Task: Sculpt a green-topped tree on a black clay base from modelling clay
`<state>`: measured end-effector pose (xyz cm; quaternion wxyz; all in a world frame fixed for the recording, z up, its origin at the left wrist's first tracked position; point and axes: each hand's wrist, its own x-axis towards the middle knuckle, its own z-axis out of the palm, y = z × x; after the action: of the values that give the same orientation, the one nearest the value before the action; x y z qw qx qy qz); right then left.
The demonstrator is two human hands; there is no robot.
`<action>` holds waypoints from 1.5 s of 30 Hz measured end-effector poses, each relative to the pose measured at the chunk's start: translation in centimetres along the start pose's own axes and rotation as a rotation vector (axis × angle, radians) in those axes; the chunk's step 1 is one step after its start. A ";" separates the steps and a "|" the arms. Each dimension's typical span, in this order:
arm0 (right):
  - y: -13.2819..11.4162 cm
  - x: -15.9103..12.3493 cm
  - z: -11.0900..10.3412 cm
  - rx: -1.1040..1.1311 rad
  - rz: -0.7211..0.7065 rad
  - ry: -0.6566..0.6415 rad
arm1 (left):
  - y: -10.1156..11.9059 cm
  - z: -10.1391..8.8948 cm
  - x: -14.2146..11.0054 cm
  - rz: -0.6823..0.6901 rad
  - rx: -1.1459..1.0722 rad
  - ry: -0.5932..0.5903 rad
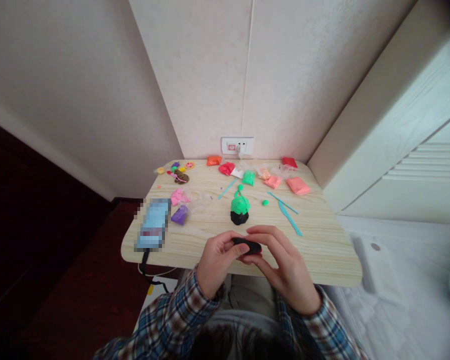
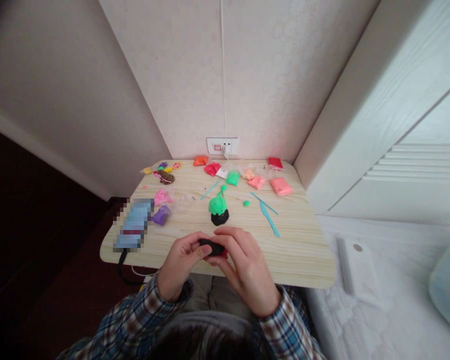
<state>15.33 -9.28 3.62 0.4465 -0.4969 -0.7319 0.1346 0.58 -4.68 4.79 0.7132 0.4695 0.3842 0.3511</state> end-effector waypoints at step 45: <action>5.9 0.0 1.7 0.478 0.586 -0.064 | -3.8 -2.0 3.6 0.425 0.907 0.096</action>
<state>17.57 -6.12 -1.12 0.4692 -0.5623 -0.5203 0.4392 0.96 -1.94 -0.06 0.3313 0.7835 0.4264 0.3076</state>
